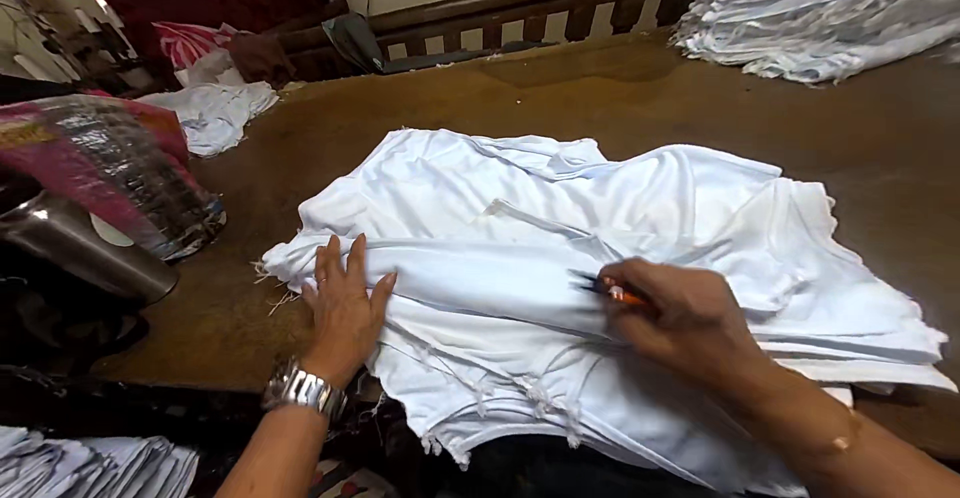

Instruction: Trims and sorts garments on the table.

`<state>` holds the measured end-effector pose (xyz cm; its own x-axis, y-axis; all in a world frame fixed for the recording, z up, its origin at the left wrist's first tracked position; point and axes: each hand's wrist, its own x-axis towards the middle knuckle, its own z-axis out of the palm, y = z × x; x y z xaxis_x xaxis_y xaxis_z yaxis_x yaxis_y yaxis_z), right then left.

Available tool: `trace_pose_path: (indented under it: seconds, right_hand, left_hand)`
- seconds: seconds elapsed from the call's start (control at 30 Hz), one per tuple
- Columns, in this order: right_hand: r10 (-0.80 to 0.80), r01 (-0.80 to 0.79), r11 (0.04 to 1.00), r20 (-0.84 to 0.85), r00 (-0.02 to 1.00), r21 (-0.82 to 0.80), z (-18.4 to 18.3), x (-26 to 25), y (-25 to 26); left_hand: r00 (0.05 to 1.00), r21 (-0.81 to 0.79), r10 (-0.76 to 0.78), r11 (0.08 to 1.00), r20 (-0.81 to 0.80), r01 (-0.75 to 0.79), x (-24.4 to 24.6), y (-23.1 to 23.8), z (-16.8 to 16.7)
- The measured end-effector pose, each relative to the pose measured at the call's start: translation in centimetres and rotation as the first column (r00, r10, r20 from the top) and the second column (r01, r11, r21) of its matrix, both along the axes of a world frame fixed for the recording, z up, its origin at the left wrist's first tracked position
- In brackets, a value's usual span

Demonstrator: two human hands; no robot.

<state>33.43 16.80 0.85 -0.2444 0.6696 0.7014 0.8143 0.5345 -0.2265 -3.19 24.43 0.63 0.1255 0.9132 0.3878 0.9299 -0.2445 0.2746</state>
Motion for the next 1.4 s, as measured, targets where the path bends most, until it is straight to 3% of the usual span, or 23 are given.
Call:
trace_pose_path:
  seconds: [0.07, 0.13, 0.2, 0.27, 0.33, 0.4, 0.47, 0.53, 0.6, 0.67, 0.77, 0.87, 1.03, 1.17, 1.4]
  right_hand:
    - [0.214, -0.217, 0.971, -0.048, 0.976, -0.098, -0.4, -1.1, -1.7]
    - [0.292, -0.298, 0.934, -0.063, 0.954, -0.197, -1.6, -2.4, -2.6]
    - [0.303, -0.315, 0.923, -0.084, 0.949, -0.223, -2.6, -3.4, -2.3]
    - [0.317, -0.359, 0.903, -0.199, 0.927, -0.234, -2.5, -4.0, -1.9]
    - [0.351, -0.453, 0.852, -0.355, 0.866, -0.262, -1.4, -4.1, -2.0]
    - [0.356, -0.506, 0.818, -0.452, 0.818, -0.273, -0.3, -3.8, -2.7]
    - [0.333, -0.514, 0.81, -0.497, 0.801, -0.284, -0.1, -3.8, -3.6]
    - [0.283, -0.529, 0.788, -0.577, 0.766, -0.315, -0.6, -4.1, -4.8]
    - [0.179, -0.488, 0.797, -0.633, 0.754, -0.356, -1.0, -4.5, -6.0]
    - [0.018, -0.447, 0.785, -0.705, 0.709, -0.429, -0.7, -4.1, -6.7]
    - [-0.087, -0.556, 0.672, -0.797, 0.597, -0.49, -0.3, -2.2, -7.5]
    - [-0.116, -0.637, 0.498, -0.773, 0.624, -0.589, -0.3, -1.2, -8.7]
    - [-0.146, -0.617, 0.363, -0.697, 0.702, -0.698, -0.9, -0.7, -10.2]
    - [-0.206, -0.669, 0.206, -0.7, 0.684, -0.714, -1.2, -1.8, -11.2]
    - [-0.22, -0.709, 0.17, -0.728, 0.649, -0.684, -1.9, -3.5, -11.0]
  left_hand:
    - [0.994, 0.153, -0.05, 0.988, 0.101, 0.035, 0.9, -2.7, 0.5]
    - [0.934, 0.207, -0.151, 0.975, 0.324, 0.086, 2.0, -6.3, 0.9]
    - [0.736, 0.09, -0.193, 0.98, 0.65, 0.177, 3.6, -10.1, 1.1]
    - [0.44, -0.132, -0.044, 0.923, 0.897, 0.361, 5.2, -13.2, 1.5]
    - [0.208, -0.278, 0.196, 0.809, 0.958, 0.518, 6.6, -15.0, 1.4]
    - [0.014, -0.293, 0.377, 0.694, 0.926, 0.658, 8.0, -15.6, 0.7]
    - [-0.116, -0.233, 0.476, 0.611, 0.872, 0.757, 9.4, -15.7, -0.2]
    - [-0.183, -0.184, 0.508, 0.588, 0.842, 0.788, 10.8, -15.5, -0.7]
    - [-0.196, -0.211, 0.528, 0.613, 0.826, 0.761, 12.0, -15.3, -0.5]
    - [-0.149, -0.308, 0.568, 0.626, 0.809, 0.716, 12.7, -14.9, -0.1]
    - [-0.078, -0.41, 0.606, 0.623, 0.792, 0.667, 13.2, -14.5, 0.1]
    - [-0.053, -0.447, 0.62, 0.619, 0.783, 0.645, 13.3, -14.6, 0.0]
    - [0.013, -0.427, 0.54, 0.65, 0.841, 0.629, 12.2, -17.2, -0.6]
    - [-0.025, -0.359, 0.478, 0.692, 0.878, 0.626, 11.1, -19.2, -1.6]
    - [-0.034, -0.293, 0.406, 0.713, 0.913, 0.637, 10.5, -20.2, -1.9]
